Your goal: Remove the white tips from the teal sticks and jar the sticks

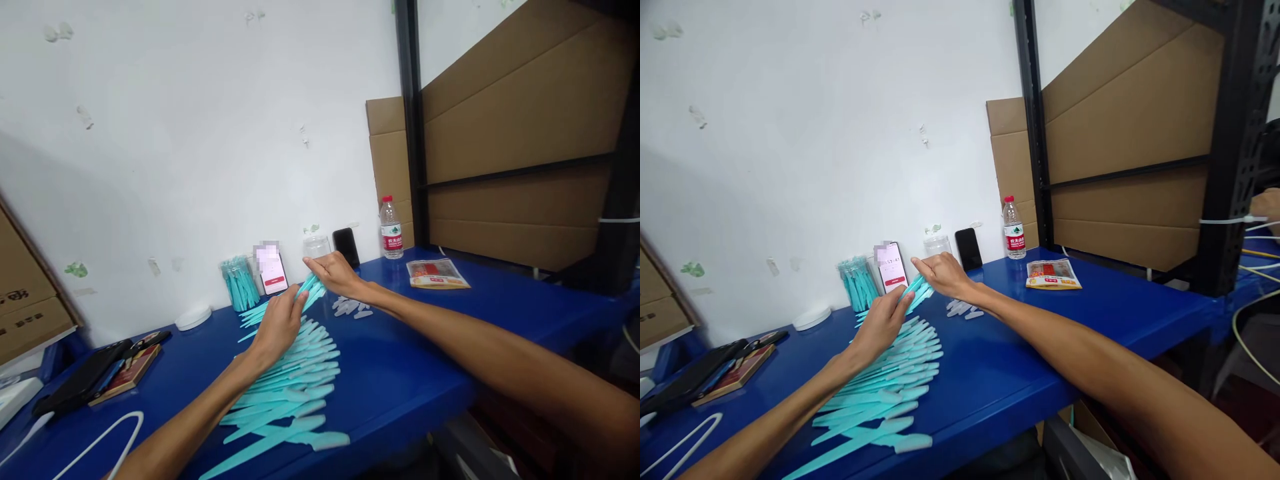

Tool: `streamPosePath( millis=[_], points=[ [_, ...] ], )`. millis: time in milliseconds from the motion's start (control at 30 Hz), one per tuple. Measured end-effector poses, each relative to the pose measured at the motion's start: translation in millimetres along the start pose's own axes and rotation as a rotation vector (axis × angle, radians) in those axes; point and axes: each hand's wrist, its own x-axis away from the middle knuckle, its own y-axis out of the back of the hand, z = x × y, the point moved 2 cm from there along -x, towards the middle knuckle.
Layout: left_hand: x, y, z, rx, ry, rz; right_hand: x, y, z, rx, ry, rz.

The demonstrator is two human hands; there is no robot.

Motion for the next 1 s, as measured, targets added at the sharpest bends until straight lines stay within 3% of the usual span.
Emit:
streamPosePath(
  millis=[133, 300, 833, 1000],
  points=[
    [-5, 3.4, -3, -0.083, -0.004, -0.010, -4, 4, 2, -0.048, -0.001, -0.052],
    [-5, 3.4, -4, -0.110, -0.039, -0.008, -3, 6, 6, -0.120, -0.022, 0.027],
    [-13, 9.3, -9, -0.048, -0.024, 0.040, -9, 18, 1, -0.066, -0.024, -0.023],
    [-17, 10.1, -14, -0.044, -0.005, 0.057, -11, 11, 0, -0.061, -0.036, -0.007]
  ],
)
